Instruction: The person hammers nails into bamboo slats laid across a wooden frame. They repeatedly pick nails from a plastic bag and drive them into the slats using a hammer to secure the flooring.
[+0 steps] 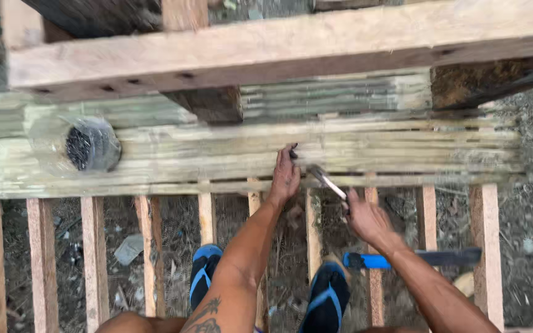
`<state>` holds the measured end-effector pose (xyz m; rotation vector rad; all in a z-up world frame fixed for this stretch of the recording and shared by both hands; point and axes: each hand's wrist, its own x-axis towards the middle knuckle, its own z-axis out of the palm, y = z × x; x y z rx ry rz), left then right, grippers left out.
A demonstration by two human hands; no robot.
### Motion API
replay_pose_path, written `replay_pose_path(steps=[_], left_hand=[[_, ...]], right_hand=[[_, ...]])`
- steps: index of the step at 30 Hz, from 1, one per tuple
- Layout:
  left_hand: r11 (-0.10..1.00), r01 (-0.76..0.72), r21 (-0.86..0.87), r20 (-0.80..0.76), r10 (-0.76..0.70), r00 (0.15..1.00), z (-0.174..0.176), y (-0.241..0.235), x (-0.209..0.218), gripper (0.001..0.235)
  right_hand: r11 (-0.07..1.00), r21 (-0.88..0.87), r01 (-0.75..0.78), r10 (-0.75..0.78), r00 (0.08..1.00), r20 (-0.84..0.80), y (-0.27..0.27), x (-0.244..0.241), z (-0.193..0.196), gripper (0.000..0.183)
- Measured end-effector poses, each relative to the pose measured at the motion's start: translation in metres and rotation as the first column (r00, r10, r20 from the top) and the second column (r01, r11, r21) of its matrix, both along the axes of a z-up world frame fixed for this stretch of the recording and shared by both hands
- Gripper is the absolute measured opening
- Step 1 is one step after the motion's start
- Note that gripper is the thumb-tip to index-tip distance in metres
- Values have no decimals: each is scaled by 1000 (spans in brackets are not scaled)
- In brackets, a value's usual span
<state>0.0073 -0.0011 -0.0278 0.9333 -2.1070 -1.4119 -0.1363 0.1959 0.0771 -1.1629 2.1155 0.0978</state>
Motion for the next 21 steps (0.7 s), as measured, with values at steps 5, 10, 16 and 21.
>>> replay_pose_path(steps=[5, 10, 16, 21], left_hand=[[998, -10, 54, -73, 14, 997, 4, 7, 6, 67], [980, 61, 189, 151, -91, 984, 23, -52, 8, 79], [819, 551, 160, 814, -425, 396, 69, -151, 45, 63], [783, 621, -30, 834, -323, 447, 120, -219, 130, 43]], right_hand=[[885, -456, 94, -100, 995, 11, 14, 7, -14, 35], [989, -147, 36, -41, 999, -31, -12, 2, 1, 33], [999, 29, -21, 22, 1000, -16, -73, 5, 65, 33], [933, -99, -345, 333, 935, -119, -150, 41, 93, 32]])
